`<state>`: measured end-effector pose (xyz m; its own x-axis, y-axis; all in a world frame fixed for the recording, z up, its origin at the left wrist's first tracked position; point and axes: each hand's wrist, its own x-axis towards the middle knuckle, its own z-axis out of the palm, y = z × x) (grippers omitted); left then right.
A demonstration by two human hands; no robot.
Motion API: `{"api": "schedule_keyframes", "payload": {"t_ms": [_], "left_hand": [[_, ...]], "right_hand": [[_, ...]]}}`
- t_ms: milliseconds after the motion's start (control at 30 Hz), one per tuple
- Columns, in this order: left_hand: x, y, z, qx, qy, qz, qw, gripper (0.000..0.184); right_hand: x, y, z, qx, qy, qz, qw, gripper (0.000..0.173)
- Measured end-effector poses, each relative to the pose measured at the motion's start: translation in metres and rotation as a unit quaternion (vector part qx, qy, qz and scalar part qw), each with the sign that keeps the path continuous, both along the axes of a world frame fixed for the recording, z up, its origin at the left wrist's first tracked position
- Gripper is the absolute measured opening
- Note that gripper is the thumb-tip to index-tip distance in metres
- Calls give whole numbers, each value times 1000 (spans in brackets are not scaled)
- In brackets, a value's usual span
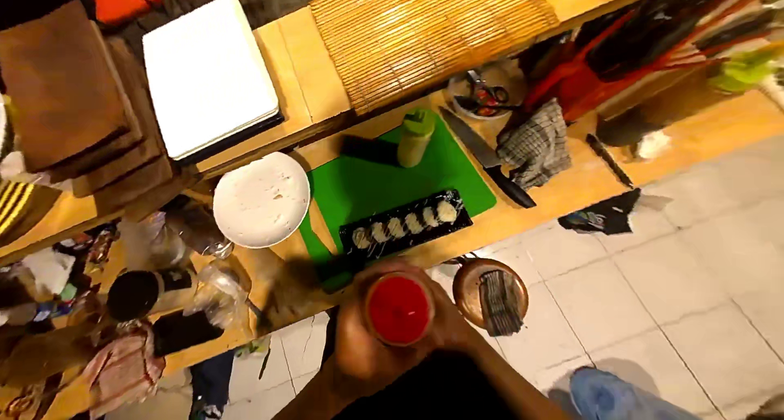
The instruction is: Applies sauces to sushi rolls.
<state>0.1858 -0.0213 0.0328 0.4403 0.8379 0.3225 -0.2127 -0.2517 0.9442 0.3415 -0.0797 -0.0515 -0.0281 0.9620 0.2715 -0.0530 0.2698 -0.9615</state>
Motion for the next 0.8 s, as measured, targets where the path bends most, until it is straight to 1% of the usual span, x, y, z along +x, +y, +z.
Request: {"api": "schedule_keyframes", "payload": {"t_ms": [67, 133, 200, 267, 300, 333, 400, 467, 533, 600, 633, 667, 733, 800], "left_hand": [[-40, 5, -5, -6, 13, 7, 1000, 74], [-82, 12, -14, -34, 16, 19, 999, 71], [-119, 21, -22, -119, -7, 37, 992, 68], [-143, 31, -22, -233, -41, 53, 970, 78], [-152, 35, -22, -288, -63, 42, 955, 84], [-157, 37, -19, -335, -86, 27, 938, 85], [-161, 42, -8, -399, -128, -7, 908, 76], [-161, 49, 5, -424, -147, -61, 892, 72], [-159, 55, 14, -452, -161, -102, 872, 73], [-151, 58, 24, -492, -183, -104, 844, 62], [-146, 60, 30, -514, -188, -95, 832, 57], [-142, 62, 34, -535, -188, -89, 819, 57], [-135, 66, 38, -559, -183, -84, 805, 57], [-131, 65, 38, -579, -166, -85, 794, 59]], "right_hand": [[-27, 0, -4, -20, 4, 10, 1000, 80], [-55, -5, -8, -55, 45, 4, 997, 83], [-87, -7, -14, -55, 113, -30, 992, 87], [-117, -6, -17, -18, 152, -64, 986, 93], [-129, -7, -13, -5, 164, -72, 984, 96], [-141, -9, -5, 6, 167, -84, 982, 98], [-161, -5, 12, 36, 139, -132, 981, 101], [-177, 1, 29, 72, 100, -194, 973, 104], [-183, 5, 44, 108, 33, -248, 962, 107], [-186, 11, 55, 149, -30, -289, 945, 108], [-188, 16, 59, 170, -43, -303, 937, 108], [-191, 19, 60, 186, -47, -316, 929, 108], [-193, 27, 58, 208, -48, -344, 914, 107], [-192, 37, 56, 227, -10, -376, 899, 100]]}}
